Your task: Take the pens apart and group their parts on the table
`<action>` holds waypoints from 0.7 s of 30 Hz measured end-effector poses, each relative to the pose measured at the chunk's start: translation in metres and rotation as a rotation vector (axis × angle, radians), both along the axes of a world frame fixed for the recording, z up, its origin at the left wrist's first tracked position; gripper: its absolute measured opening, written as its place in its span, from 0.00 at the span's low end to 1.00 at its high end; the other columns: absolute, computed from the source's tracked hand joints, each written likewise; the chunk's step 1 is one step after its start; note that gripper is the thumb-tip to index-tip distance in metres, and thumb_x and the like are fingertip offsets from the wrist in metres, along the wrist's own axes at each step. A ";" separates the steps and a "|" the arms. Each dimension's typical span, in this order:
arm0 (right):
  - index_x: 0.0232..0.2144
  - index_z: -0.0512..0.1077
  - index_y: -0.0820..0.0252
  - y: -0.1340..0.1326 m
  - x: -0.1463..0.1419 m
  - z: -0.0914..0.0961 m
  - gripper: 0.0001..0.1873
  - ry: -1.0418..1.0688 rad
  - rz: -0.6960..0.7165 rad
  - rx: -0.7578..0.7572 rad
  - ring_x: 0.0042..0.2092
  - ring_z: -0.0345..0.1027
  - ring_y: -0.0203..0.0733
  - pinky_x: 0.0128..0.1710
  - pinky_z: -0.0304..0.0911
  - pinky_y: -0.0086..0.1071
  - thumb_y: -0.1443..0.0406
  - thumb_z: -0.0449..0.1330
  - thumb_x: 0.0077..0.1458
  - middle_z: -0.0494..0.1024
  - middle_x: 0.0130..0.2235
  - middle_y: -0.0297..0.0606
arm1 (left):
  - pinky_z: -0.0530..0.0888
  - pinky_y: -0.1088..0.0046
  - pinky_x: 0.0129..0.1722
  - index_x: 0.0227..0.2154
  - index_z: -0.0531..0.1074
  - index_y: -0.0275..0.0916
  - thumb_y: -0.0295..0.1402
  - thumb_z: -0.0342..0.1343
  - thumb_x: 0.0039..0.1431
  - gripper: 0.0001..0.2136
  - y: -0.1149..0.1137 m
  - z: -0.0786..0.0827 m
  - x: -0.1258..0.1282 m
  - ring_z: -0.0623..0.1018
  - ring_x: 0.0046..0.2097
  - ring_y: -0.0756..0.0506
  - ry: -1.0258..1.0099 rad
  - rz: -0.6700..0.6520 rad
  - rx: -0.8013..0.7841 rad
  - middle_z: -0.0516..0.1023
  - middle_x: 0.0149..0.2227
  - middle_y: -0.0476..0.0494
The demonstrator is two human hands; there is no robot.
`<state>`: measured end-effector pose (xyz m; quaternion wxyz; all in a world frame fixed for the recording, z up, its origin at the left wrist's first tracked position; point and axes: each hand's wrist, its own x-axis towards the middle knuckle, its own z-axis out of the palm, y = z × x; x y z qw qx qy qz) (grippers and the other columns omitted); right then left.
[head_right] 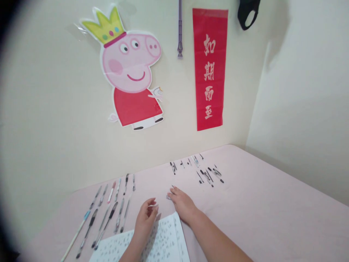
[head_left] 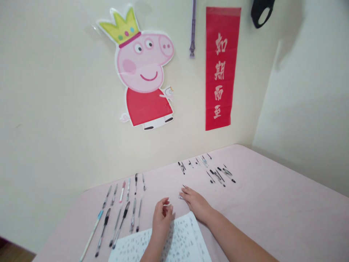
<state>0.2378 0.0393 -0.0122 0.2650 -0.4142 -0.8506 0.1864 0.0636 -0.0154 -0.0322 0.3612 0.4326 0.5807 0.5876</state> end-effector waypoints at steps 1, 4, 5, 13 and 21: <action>0.50 0.70 0.60 0.001 0.000 -0.001 0.20 -0.004 -0.029 -0.002 0.60 0.54 0.43 0.59 0.51 0.38 0.73 0.49 0.56 0.65 0.57 0.45 | 0.75 0.70 0.29 0.38 0.70 0.40 0.41 0.61 0.41 0.19 0.000 0.000 0.000 0.71 0.30 0.50 -0.014 -0.002 -0.003 0.71 0.36 0.44; 0.51 0.69 0.60 0.006 0.000 -0.005 0.21 -0.012 -0.149 -0.021 0.60 0.53 0.43 0.59 0.50 0.40 0.73 0.47 0.56 0.63 0.58 0.43 | 0.75 0.71 0.29 0.39 0.70 0.40 0.42 0.61 0.42 0.20 0.000 0.000 0.001 0.71 0.31 0.50 -0.036 -0.005 -0.010 0.71 0.37 0.44; 0.51 0.68 0.60 0.008 0.001 -0.006 0.22 -0.014 -0.196 -0.030 0.60 0.53 0.43 0.59 0.50 0.41 0.72 0.47 0.56 0.62 0.58 0.42 | 0.75 0.71 0.29 0.39 0.70 0.40 0.42 0.61 0.42 0.20 0.000 0.000 0.001 0.71 0.31 0.50 -0.032 -0.005 -0.009 0.70 0.37 0.44; 0.52 0.67 0.67 0.028 0.015 -0.009 0.24 -0.081 -0.365 -0.069 0.62 0.50 0.44 0.60 0.47 0.39 0.75 0.44 0.55 0.62 0.59 0.46 | 0.74 0.70 0.30 0.39 0.70 0.39 0.40 0.60 0.43 0.19 0.000 0.001 0.001 0.71 0.30 0.50 0.009 -0.006 0.004 0.71 0.36 0.44; 0.52 0.66 0.72 0.042 0.026 -0.009 0.24 -0.104 -0.443 -0.045 0.62 0.50 0.45 0.61 0.46 0.39 0.76 0.43 0.55 0.62 0.58 0.51 | 0.74 0.71 0.29 0.39 0.69 0.39 0.41 0.61 0.42 0.19 0.000 0.002 0.002 0.70 0.29 0.51 -0.027 -0.012 -0.006 0.70 0.36 0.45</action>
